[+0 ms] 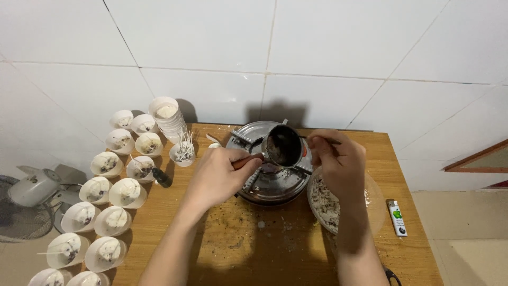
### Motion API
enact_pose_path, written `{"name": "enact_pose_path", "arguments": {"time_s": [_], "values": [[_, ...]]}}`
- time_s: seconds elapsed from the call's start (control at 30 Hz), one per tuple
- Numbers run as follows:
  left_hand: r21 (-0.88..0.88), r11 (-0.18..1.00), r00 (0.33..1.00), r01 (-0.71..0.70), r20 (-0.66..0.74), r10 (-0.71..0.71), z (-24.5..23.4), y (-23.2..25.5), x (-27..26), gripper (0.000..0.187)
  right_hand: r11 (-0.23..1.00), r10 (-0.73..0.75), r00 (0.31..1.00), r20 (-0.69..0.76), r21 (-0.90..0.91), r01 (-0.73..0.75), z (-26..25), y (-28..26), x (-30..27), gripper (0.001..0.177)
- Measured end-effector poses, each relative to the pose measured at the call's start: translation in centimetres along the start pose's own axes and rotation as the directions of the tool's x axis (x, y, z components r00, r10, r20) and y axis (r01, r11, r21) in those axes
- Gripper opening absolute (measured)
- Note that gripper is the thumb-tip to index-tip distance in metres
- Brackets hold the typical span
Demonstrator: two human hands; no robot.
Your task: Melting wax in a pot over a portable stove, stirring it, and pouring it into small cups to create candles.
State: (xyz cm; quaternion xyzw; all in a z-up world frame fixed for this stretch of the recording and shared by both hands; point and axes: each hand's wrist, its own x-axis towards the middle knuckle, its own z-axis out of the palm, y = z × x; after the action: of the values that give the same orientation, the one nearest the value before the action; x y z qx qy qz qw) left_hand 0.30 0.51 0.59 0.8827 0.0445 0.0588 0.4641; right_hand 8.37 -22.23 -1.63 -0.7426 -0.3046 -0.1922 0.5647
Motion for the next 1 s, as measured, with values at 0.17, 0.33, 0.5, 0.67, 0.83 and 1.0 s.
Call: {"name": "enact_pose_path", "arguments": {"time_s": [0.17, 0.33, 0.5, 0.67, 0.83, 1.0], "values": [[-0.004, 1.000, 1.000, -0.004, -0.016, 0.004, 0.1, 0.2, -0.4, 0.022, 0.980, 0.104, 0.992, 0.069, 0.161, -0.114, -0.1, 0.8, -0.9, 0.017], [-0.011, 1.000, 0.999, -0.012, -0.036, 0.012, 0.0, 0.5, -1.1, 0.021, 0.989, 0.068, 0.998, 0.016, 0.133, -0.069, 0.1, 0.8, -0.8, 0.016], [-0.006, 1.000, 0.999, 0.000, -0.035, -0.001, 0.2, 0.6, -1.1, 0.018, 0.989, 0.091, 0.995, 0.027, 0.112, -0.094, -0.7, 1.5, -0.9, 0.020], [-0.013, 1.000, 0.999, -0.018, -0.039, 0.018, 0.8, 0.1, -0.9, 0.017, 0.986, 0.061, 0.998, 0.022, 0.157, -0.064, -0.6, 1.0, -0.8, 0.017], [-0.067, 0.998, 0.996, -0.002, -0.087, -0.004, 0.9, 0.0, -1.9, 0.015, 0.996, -0.029, 0.999, 0.015, 0.081, 0.028, -1.2, 0.1, -0.6, 0.017], [-0.142, 0.989, 0.992, 0.049, -0.107, -0.065, 2.1, -1.8, -4.8, 0.015, 0.992, -0.123, 0.992, 0.041, -0.009, 0.124, -1.2, -2.6, -1.3, 0.014]]}}
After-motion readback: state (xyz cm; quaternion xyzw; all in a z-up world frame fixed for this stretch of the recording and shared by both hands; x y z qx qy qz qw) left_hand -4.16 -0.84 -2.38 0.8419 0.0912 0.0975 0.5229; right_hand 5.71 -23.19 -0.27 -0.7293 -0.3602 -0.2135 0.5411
